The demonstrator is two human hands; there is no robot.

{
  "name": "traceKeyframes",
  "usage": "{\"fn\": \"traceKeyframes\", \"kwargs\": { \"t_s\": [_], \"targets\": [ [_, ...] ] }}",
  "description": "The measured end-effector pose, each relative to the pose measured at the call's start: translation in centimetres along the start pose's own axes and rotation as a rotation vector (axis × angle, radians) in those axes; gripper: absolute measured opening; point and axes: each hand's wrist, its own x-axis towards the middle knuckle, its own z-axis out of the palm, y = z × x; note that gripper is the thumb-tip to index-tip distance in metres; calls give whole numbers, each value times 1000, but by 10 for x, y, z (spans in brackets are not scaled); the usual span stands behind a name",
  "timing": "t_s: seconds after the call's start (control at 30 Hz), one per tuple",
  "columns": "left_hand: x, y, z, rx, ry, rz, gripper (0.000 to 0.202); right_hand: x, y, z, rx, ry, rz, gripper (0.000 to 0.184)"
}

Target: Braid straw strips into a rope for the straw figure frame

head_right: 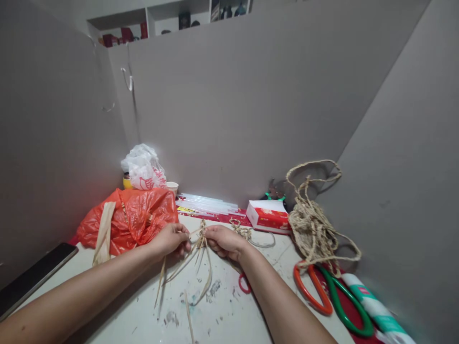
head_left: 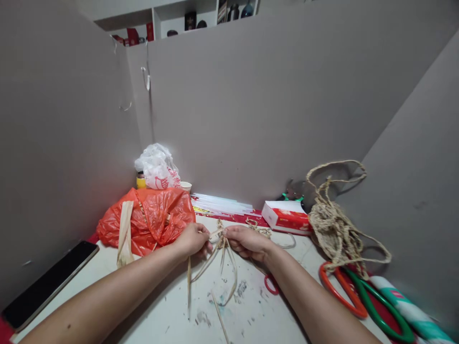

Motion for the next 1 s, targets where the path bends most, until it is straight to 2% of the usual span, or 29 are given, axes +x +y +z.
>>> {"fn": "traceKeyframes", "kwargs": {
  "t_s": [0.2,0.43,0.5,0.6,0.67,0.73,0.9,1.0],
  "targets": [
    [10,-4,9,78,46,55,13,-1,0,0,0,9,6,27],
    [7,1,14,63,-39,-78,11,0,2,-1,12,0,-2,29],
    [5,2,11,228,-8,-2,7,0,3,-1,15,26,-11,29],
    [2,2,8,563,69,242,5,0,3,0,23,29,-14,30],
    [1,2,8,648,80,299,5,-1,2,1,28,14,-12,30],
    [2,3,11,612,70,269,1,-1,1,2,25,13,-25,28],
    [8,2,23,400,91,217,9,-1,0,1,4,8,-32,27],
    [9,1,26,254,49,165,12,0,2,0,27,5,-25,31]
  ]
}}
